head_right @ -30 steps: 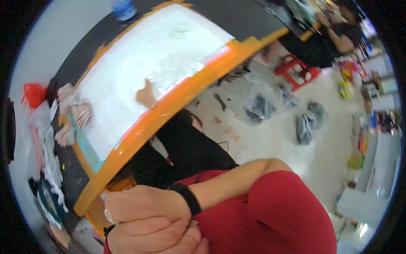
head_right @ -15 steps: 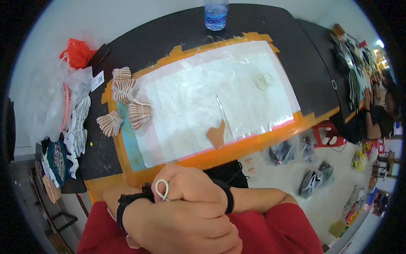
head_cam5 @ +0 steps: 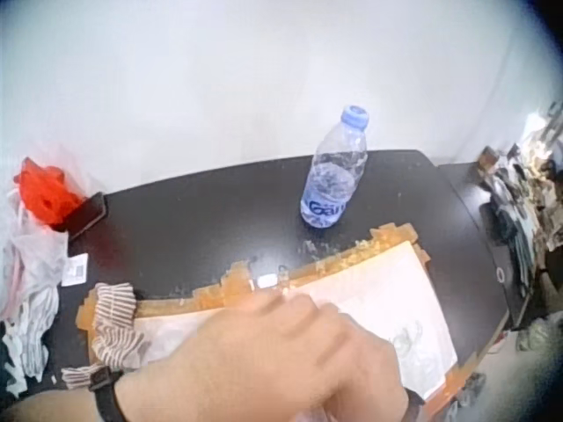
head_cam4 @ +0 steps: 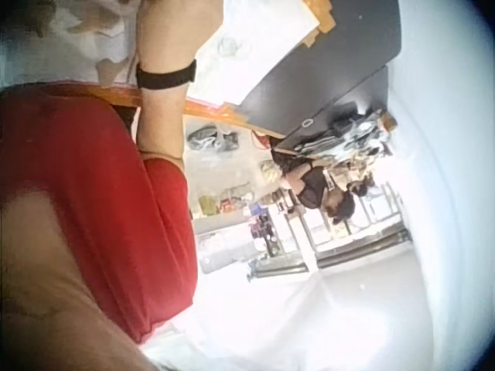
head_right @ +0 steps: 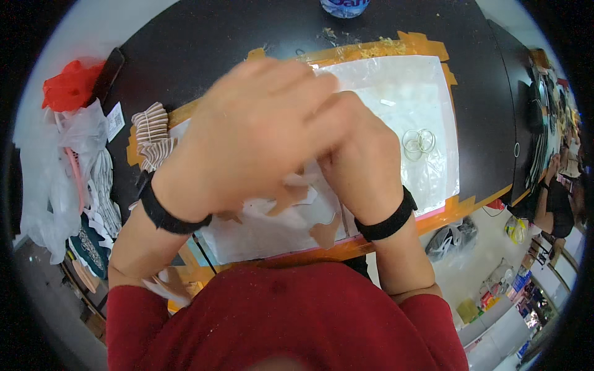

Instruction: Stacking and bundling material cutout components for shoe manufacturing.

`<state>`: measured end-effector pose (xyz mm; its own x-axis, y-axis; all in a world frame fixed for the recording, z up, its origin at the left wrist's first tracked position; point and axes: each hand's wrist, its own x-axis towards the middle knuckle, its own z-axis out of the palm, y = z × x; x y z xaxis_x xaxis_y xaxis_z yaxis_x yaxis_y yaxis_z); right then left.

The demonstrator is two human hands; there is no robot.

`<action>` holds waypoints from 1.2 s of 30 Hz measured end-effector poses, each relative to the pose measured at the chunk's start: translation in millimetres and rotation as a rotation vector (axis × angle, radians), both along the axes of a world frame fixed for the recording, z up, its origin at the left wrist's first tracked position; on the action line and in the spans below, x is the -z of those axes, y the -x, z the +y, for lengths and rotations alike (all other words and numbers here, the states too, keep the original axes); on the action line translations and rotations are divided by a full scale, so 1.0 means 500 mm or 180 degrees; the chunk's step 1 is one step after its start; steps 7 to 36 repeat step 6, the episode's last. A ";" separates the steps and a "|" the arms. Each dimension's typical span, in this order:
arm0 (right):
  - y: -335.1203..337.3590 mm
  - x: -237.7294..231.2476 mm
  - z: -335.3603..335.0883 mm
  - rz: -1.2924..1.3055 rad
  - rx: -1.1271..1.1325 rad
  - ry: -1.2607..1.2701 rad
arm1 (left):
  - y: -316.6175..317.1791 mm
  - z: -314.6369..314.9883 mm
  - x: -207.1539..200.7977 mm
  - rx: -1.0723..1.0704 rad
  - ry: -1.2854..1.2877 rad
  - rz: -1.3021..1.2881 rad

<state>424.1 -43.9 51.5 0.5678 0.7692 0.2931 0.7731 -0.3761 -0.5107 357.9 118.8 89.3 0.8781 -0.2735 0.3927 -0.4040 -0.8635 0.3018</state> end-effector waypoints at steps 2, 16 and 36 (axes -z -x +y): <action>-0.003 -0.006 -0.005 0.0191 0.0262 0.0292 | -0.014 0.024 0.043 -0.0285 -0.0053 0.0038; 0.010 -0.015 -0.004 0.0516 0.0184 -0.0184 | -0.008 0.078 0.072 -0.1048 -0.1043 -0.0149; 0.010 -0.015 -0.004 0.0516 0.0184 -0.0184 | -0.008 0.078 0.072 -0.1048 -0.1043 -0.0149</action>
